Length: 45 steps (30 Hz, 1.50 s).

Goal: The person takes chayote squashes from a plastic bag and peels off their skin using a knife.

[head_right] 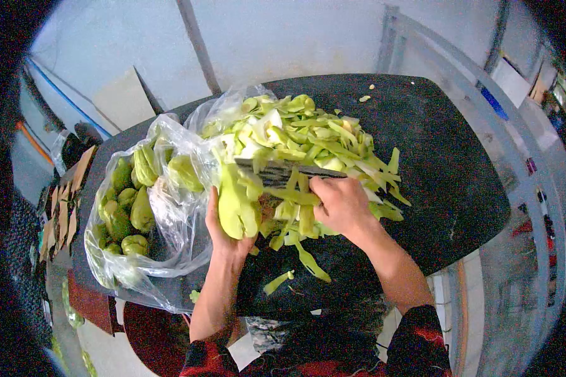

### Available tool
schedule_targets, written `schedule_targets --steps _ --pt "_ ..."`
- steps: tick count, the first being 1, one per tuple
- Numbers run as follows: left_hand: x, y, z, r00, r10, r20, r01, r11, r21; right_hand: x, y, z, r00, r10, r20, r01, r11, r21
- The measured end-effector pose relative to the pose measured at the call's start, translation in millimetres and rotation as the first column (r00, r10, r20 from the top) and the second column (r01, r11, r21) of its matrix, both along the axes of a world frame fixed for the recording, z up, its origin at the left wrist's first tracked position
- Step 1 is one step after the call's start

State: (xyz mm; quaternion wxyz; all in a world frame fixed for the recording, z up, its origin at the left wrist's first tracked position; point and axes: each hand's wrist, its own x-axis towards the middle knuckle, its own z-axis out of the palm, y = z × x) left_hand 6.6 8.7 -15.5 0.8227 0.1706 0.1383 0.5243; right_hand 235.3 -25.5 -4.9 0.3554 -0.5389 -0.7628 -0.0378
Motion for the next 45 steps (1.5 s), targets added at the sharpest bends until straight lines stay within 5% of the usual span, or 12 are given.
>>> schedule_targets --steps 4,7,10,16,21,26,27,29,30,33,42,45 --pt "3.1 2.8 5.0 0.970 0.101 -0.220 -0.136 0.979 -0.153 -15.3 -6.0 0.6 0.969 0.198 0.148 -0.220 0.964 0.150" --pt "-0.5 13.3 -9.5 0.988 -0.088 0.125 0.096 0.994 -0.059 -31.5 -13.3 -0.1 0.945 0.213 0.246 -0.274 0.929 0.249" --pt "0.3 5.5 -6.5 0.996 -0.091 0.019 0.092 0.995 -0.028 -39.4 -18.2 -0.7 0.934 0.221 0.282 -0.300 0.913 0.277" --pt "-2.1 3.7 -4.1 0.992 -0.123 -0.029 0.123 0.992 0.010 -41.3 -23.4 0.7 0.929 0.229 0.290 -0.307 0.914 0.263" --pt "3.5 -3.0 7.0 0.986 0.111 -0.126 -0.122 0.989 -0.080 -21.4 -7.8 -1.6 0.979 0.151 0.139 -0.168 0.979 0.119" --pt "2.0 -2.0 -3.4 0.989 0.056 -0.134 -0.066 0.995 -0.070 -34.6 -22.9 9.0 0.959 0.268 0.093 -0.277 0.956 0.100" --pt "-5.9 -1.5 -3.3 0.990 -0.138 -0.040 0.137 0.990 -0.035 -37.9 -25.4 11.5 0.937 0.346 0.056 -0.350 0.931 0.103" --pt "-8.6 0.1 -4.6 0.976 -0.219 -0.018 0.219 0.975 0.045 -40.0 -28.0 15.1 0.934 0.349 0.081 -0.355 0.930 0.089" --pt "-6.0 -0.1 -3.2 0.975 -0.220 -0.020 0.221 0.974 0.042 -38.3 -25.7 12.8 0.939 0.338 0.069 -0.344 0.934 0.094" --pt "-1.5 -1.3 -6.6 0.962 0.158 -0.222 -0.158 0.987 0.016 -20.5 -7.8 -1.7 0.982 0.182 0.053 -0.180 0.983 -0.039" --pt "-1.7 1.3 -30.8 0.982 0.065 -0.175 -0.054 0.996 0.067 -27.0 -14.7 3.8 0.977 0.208 0.041 -0.209 0.977 0.046" --pt "-3.5 -5.6 -6.3 0.961 0.034 -0.275 -0.016 0.997 0.069 -7.3 2.5 -9.8 0.994 -0.089 0.061 0.094 0.992 -0.088"
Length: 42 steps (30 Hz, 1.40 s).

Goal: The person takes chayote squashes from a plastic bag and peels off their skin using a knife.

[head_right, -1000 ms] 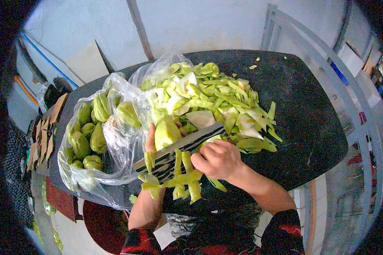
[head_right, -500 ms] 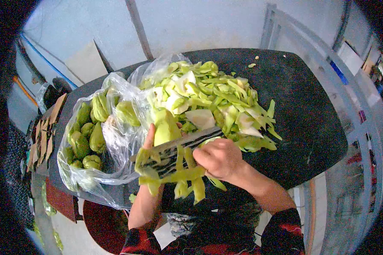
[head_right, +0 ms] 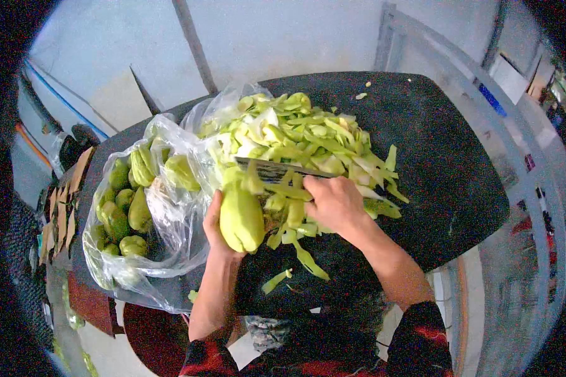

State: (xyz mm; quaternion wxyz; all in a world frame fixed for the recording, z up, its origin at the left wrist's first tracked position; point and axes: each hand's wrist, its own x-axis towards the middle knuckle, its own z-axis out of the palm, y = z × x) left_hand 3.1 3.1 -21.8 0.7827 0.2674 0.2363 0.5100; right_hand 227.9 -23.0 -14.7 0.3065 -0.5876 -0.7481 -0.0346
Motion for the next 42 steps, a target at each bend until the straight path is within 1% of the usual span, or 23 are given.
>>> schedule_targets --steps 2,3,5,6,7,8,9,10,11,12,15,19,21,25,28,30,31,32,33,37,38,40,42 --pt "-1.7 0.2 7.7 0.989 -0.107 0.107 0.098 0.991 0.086 5.1 -0.2 2.8 1.000 0.016 -0.024 -0.016 1.000 0.022" --pt "-1.3 1.7 6.9 0.989 -0.099 0.108 0.090 0.992 0.085 4.0 -1.1 3.1 0.998 0.037 -0.058 -0.036 0.999 0.032" --pt "0.7 5.0 5.3 0.960 0.006 0.278 0.004 0.999 -0.037 -2.1 -8.0 7.4 0.994 0.097 -0.043 -0.095 0.995 0.035" --pt "2.1 5.4 8.2 0.961 0.016 0.275 -0.006 0.999 -0.038 -5.3 -10.5 9.7 0.989 0.147 -0.026 -0.146 0.988 0.045" --pt "3.8 4.4 13.6 0.966 0.075 0.246 -0.054 0.995 -0.088 -10.5 -12.2 8.9 0.975 0.224 0.014 -0.223 0.960 0.167" --pt "3.8 3.0 18.5 0.968 0.129 0.214 -0.101 0.986 -0.136 -15.7 -14.9 9.6 0.973 0.229 0.010 -0.228 0.959 0.168" --pt "1.4 1.4 21.7 0.976 0.140 0.169 -0.108 0.976 -0.188 -20.8 -18.2 11.0 0.956 0.284 0.081 -0.295 0.929 0.222" --pt "-4.8 9.1 9.0 0.911 -0.035 0.412 0.086 0.991 -0.105 -25.6 -20.2 10.9 0.931 0.331 0.155 -0.362 0.892 0.270" --pt "-4.2 8.8 6.3 0.951 0.008 0.310 0.034 0.991 -0.130 -29.9 -19.9 8.8 0.909 0.363 0.205 -0.414 0.847 0.333" --pt "-0.5 7.1 9.5 0.978 0.049 0.204 -0.019 0.989 -0.148 -33.6 -21.4 7.6 0.908 0.365 0.204 -0.415 0.847 0.332" --pt "9.2 -1.0 21.2 0.976 0.060 0.208 -0.027 0.987 -0.159 -38.5 -26.5 5.8 0.897 0.313 0.313 -0.418 0.830 0.368" --pt "9.2 1.8 16.3 0.972 0.043 0.230 -0.002 0.985 -0.174 -38.9 -25.5 8.5 0.897 0.312 0.312 -0.418 0.828 0.374" --pt "10.4 0.8 20.2 0.977 0.091 0.195 -0.050 0.977 -0.206 -38.8 -25.5 8.9 0.897 0.313 0.312 -0.420 0.825 0.378" --pt "7.9 1.9 16.8 0.977 0.093 0.191 -0.054 0.978 -0.201 -40.3 -27.0 8.2 0.892 0.307 0.333 -0.423 0.828 0.369" --pt "7.3 3.7 13.5 0.967 0.056 0.250 -0.010 0.983 -0.183 -40.6 -26.5 8.7 0.898 0.275 0.343 -0.401 0.832 0.383" --pt "7.9 7.9 12.9 0.959 0.171 0.228 -0.108 0.958 -0.264 -36.5 -22.3 8.1 0.919 0.250 0.305 -0.353 0.866 0.355" --pt "5.8 7.0 12.9 0.969 0.201 0.143 -0.159 0.953 -0.258 -31.0 -16.3 1.2 0.946 0.194 0.261 -0.269 0.917 0.293" --pt "3.1 7.8 14.2 0.972 0.228 0.062 -0.208 0.948 -0.240 -23.4 -12.7 4.4 0.958 0.211 0.195 -0.259 0.927 0.270" --pt "1.3 8.6 11.4 0.972 0.216 0.094 -0.193 0.960 -0.204 -21.9 -13.6 7.0 0.958 0.212 0.194 -0.260 0.927 0.269" --pt "0.1 11.4 10.8 0.967 0.237 0.089 -0.221 0.962 -0.162 -25.4 -16.6 4.0 0.961 0.204 0.188 -0.250 0.930 0.269" --pt "-0.8 11.5 10.4 0.971 0.218 0.098 -0.206 0.971 -0.119 -24.3 -17.4 3.8 0.959 0.210 0.188 -0.256 0.930 0.265" --pt "-1.2 11.9 9.0 0.976 0.196 0.099 -0.190 0.979 -0.074 -22.1 -18.5 6.3 0.943 0.263 0.202 -0.312 0.912 0.267" --pt "-1.1 14.4 3.3 0.956 0.119 0.269 -0.104 0.992 -0.071 -25.0 -21.1 13.0 0.939 0.287 0.192 -0.331 0.905 0.266"
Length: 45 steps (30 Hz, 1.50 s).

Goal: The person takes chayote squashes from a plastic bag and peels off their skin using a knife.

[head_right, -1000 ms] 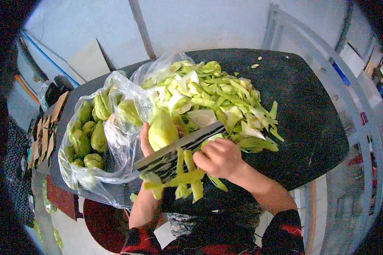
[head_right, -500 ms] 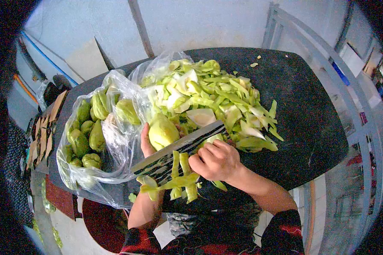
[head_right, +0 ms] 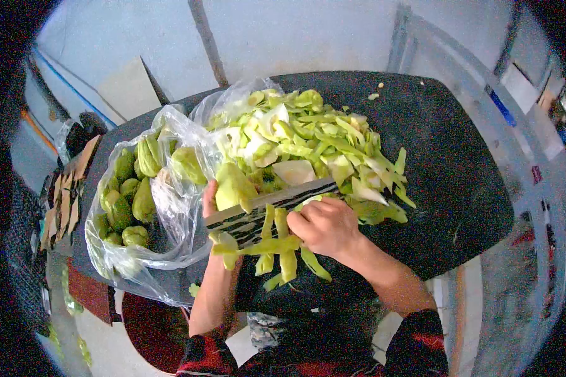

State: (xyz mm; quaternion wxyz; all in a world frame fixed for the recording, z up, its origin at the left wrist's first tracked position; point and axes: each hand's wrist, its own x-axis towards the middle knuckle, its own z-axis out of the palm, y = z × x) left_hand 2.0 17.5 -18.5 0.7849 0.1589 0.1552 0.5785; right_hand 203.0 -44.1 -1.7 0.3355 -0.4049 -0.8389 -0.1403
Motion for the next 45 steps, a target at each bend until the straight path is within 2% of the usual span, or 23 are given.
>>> schedule_targets --steps 1,4,6,8,22,26,28,33,38,42,45 --pt "-0.7 -1.1 -0.3 0.999 -0.052 -0.015 0.051 0.998 -0.041 -3.0 -3.1 1.1 1.000 0.023 -0.002 -0.023 1.000 -0.007" --pt "0.9 0.8 1.4 0.994 -0.022 -0.110 0.021 1.000 -0.013 -7.8 -3.3 -3.1 0.999 0.024 0.027 -0.025 0.998 0.049" --pt "1.0 -4.6 2.1 0.995 -0.035 -0.092 0.030 0.998 -0.057 -8.8 -7.4 -4.7 0.998 0.016 0.054 -0.018 1.000 0.023" --pt "2.4 -3.9 5.2 0.977 0.009 -0.212 -0.016 0.999 -0.031 -8.7 -5.0 -4.3 0.997 0.060 0.049 -0.061 0.998 0.019" --pt "0.2 -1.1 -1.4 0.991 -0.039 -0.129 0.024 0.993 -0.116 -7.6 -3.4 -4.9 0.998 0.061 0.025 -0.060 0.997 -0.047" --pt "-0.2 2.8 -2.7 0.993 -0.032 -0.109 0.023 0.996 -0.082 2.1 5.0 -5.8 0.999 0.038 0.004 -0.038 0.998 -0.048" --pt "-1.6 -0.2 1.2 0.982 0.041 -0.183 -0.054 0.996 -0.065 4.4 6.1 -4.5 0.999 0.040 -0.004 -0.040 0.997 -0.063" --pt "-1.9 -1.3 1.5 0.972 0.053 -0.230 -0.070 0.995 -0.067 5.7 5.0 -9.1 0.999 0.036 0.030 -0.033 0.996 -0.079" --pt "-6.2 4.7 -7.4 0.990 0.013 -0.141 -0.015 1.000 -0.016 4.3 5.2 -4.2 1.000 0.016 0.022 -0.015 0.998 -0.064" --pt "-6.8 4.9 -11.9 0.991 0.021 -0.133 -0.029 0.998 -0.063 2.6 3.1 -6.9 0.999 0.033 0.027 -0.031 0.997 -0.066" --pt "-7.9 6.4 -10.2 0.993 0.008 -0.117 -0.009 1.000 -0.008 3.4 3.6 -2.9 0.999 0.021 0.027 -0.019 0.998 -0.052"
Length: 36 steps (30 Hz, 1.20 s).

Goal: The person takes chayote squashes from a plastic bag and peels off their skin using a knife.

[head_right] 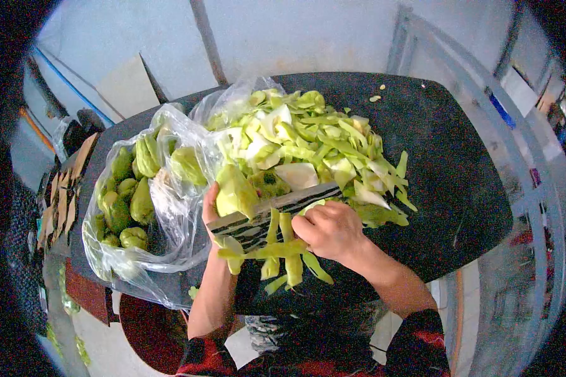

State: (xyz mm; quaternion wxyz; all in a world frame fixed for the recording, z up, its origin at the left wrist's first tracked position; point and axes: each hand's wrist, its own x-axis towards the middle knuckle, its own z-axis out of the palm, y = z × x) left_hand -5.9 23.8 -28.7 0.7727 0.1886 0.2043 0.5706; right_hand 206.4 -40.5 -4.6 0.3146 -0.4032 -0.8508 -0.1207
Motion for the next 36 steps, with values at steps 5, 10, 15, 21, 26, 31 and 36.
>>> schedule_targets --steps 5,10,15,21,26,31,36 --pt "9.1 -11.4 22.6 0.988 0.084 -0.133 -0.097 0.990 -0.099 15.0 11.6 -10.5 0.996 -0.076 -0.046 0.074 0.996 -0.040" --pt "0.5 -5.8 19.1 0.995 0.079 -0.058 -0.081 0.996 -0.042 6.8 5.9 -3.3 0.995 -0.095 -0.019 0.094 0.995 -0.028" --pt "-2.8 -7.3 23.8 0.996 0.034 -0.086 -0.044 0.992 -0.117 9.7 5.7 -4.3 0.996 -0.084 0.006 0.084 0.996 0.030" --pt "-2.7 -10.0 29.5 0.994 0.020 -0.110 -0.033 0.992 -0.120 7.1 1.3 -0.3 0.996 -0.093 -0.014 0.093 0.996 -0.001" --pt "2.4 -11.7 26.1 0.994 -0.100 -0.039 0.097 0.992 -0.082 18.4 15.8 -4.4 0.947 -0.313 -0.066 0.299 0.940 -0.163" --pt "5.1 -11.1 23.6 0.992 -0.121 0.029 0.124 0.981 -0.152 12.9 4.3 4.5 0.963 -0.213 -0.168 0.195 0.974 -0.115" --pt "1.0 -5.4 13.2 0.981 -0.175 0.081 0.181 0.981 -0.075 -3.1 -7.7 5.3 0.996 0.045 -0.076 -0.041 0.998 0.044"
